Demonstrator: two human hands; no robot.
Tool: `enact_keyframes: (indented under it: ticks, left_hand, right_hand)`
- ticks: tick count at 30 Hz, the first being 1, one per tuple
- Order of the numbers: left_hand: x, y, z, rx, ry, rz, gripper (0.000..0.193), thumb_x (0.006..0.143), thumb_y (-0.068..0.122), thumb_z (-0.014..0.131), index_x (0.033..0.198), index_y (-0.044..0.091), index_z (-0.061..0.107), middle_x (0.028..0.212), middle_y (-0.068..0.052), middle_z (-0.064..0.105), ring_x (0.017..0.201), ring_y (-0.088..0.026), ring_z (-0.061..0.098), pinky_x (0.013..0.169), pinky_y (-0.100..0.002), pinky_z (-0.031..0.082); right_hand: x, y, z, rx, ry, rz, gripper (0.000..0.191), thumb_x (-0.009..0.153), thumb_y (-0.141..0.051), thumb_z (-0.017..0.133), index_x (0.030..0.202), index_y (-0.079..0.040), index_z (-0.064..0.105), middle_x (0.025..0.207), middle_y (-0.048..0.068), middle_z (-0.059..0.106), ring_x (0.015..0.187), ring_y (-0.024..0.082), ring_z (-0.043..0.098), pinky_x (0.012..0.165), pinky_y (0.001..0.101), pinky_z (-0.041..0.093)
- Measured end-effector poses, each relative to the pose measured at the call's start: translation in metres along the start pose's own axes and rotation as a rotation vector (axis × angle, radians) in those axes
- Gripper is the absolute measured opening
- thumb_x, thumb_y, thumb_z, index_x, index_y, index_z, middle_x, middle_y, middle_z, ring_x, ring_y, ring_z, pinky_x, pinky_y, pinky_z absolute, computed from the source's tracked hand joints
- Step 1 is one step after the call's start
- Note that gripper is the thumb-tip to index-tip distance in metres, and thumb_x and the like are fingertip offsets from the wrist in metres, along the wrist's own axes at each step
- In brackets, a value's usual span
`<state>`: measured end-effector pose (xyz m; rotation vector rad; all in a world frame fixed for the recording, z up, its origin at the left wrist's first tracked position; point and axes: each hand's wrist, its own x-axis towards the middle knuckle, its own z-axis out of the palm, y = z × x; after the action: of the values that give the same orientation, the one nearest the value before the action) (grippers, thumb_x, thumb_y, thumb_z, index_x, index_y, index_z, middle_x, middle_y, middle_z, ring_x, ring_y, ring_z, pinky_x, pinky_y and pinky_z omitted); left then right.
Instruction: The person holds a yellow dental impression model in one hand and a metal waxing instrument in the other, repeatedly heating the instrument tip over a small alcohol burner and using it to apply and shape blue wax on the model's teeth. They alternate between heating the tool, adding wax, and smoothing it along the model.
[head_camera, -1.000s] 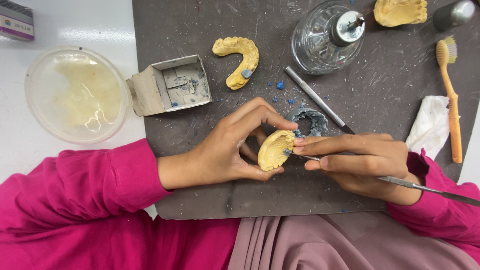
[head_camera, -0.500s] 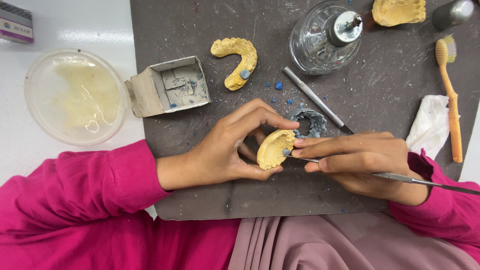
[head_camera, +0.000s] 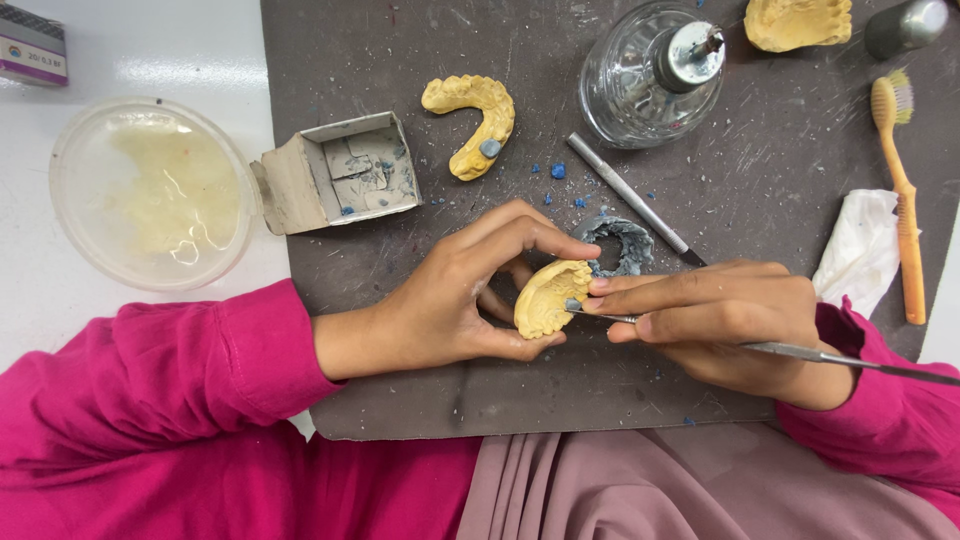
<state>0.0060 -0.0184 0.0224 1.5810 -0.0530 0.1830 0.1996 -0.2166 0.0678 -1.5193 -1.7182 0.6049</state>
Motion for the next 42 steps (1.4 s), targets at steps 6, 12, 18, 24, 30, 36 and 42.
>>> enact_keyframes:
  ticks: [6, 12, 18, 24, 30, 36, 42]
  left_hand:
    - [0.0003, 0.0009, -0.0012, 0.021, 0.003, 0.028, 0.062, 0.088, 0.011, 0.087, 0.143, 0.01, 0.058, 0.135, -0.007, 0.055, 0.113, -0.014, 0.069, 0.082, -0.023, 0.066]
    - [0.0011, 0.0017, -0.0012, 0.01, 0.004, 0.021, 0.062, 0.088, 0.01, 0.087, 0.143, 0.009, 0.059, 0.134, -0.007, 0.054, 0.113, -0.015, 0.069, 0.082, -0.023, 0.066]
    - [0.0009, 0.0024, -0.0012, -0.007, 0.0, -0.022, 0.062, 0.087, 0.01, 0.086, 0.142, 0.01, 0.059, 0.133, -0.007, 0.054, 0.112, -0.014, 0.069, 0.08, -0.023, 0.066]
    - [0.0005, 0.0012, -0.0007, -0.014, -0.006, -0.028, 0.062, 0.087, 0.011, 0.086, 0.142, 0.009, 0.059, 0.133, -0.007, 0.054, 0.113, -0.014, 0.069, 0.081, -0.023, 0.066]
    - [0.0011, 0.0005, -0.0014, 0.022, -0.001, 0.046, 0.061, 0.089, 0.01, 0.086, 0.143, 0.009, 0.059, 0.134, -0.007, 0.054, 0.117, -0.015, 0.068, 0.085, -0.023, 0.066]
    - [0.0019, 0.0001, -0.0011, -0.014, -0.005, 0.01, 0.06, 0.089, 0.01, 0.086, 0.142, 0.009, 0.059, 0.135, -0.007, 0.054, 0.114, -0.014, 0.07, 0.082, -0.022, 0.066]
    - [0.0009, 0.0022, -0.0015, -0.032, -0.01, -0.018, 0.061, 0.087, 0.01, 0.086, 0.142, 0.009, 0.059, 0.136, -0.007, 0.055, 0.112, -0.014, 0.071, 0.079, -0.022, 0.066]
  right_hand:
    - [-0.0015, 0.0037, 0.0001, 0.105, 0.027, 0.003, 0.026, 0.085, -0.003, 0.08, 0.096, -0.011, 0.058, 0.106, 0.011, 0.077, 0.105, 0.029, 0.078, 0.08, 0.0337, 0.07]
    - [-0.0014, 0.0042, 0.0007, 0.069, 0.017, -0.006, 0.029, 0.082, 0.0, 0.081, 0.093, -0.011, 0.057, 0.104, 0.014, 0.078, 0.104, 0.03, 0.079, 0.08, 0.0352, 0.07]
    - [0.0007, 0.0023, -0.0002, 0.167, 0.046, 0.001, 0.027, 0.085, 0.001, 0.08, 0.096, -0.008, 0.056, 0.105, 0.015, 0.077, 0.106, 0.03, 0.079, 0.084, 0.0362, 0.07]
    - [0.0016, 0.0037, 0.0015, 0.183, 0.062, 0.008, 0.027, 0.084, 0.001, 0.08, 0.093, -0.008, 0.057, 0.103, 0.016, 0.077, 0.105, 0.03, 0.079, 0.083, 0.0355, 0.07]
    - [0.0015, 0.0048, -0.0015, 0.204, 0.044, 0.002, 0.025, 0.084, 0.001, 0.08, 0.092, -0.008, 0.058, 0.102, 0.016, 0.078, 0.105, 0.03, 0.079, 0.084, 0.0358, 0.07]
    - [0.0021, 0.0067, -0.0008, 0.225, 0.045, 0.004, 0.025, 0.083, 0.002, 0.08, 0.092, -0.007, 0.059, 0.103, 0.018, 0.077, 0.106, 0.032, 0.078, 0.086, 0.0381, 0.07]
    - [0.0005, 0.0073, -0.0042, 0.271, 0.021, 0.02, 0.025, 0.083, 0.005, 0.079, 0.093, -0.006, 0.059, 0.104, 0.02, 0.077, 0.107, 0.034, 0.078, 0.089, 0.04, 0.07]
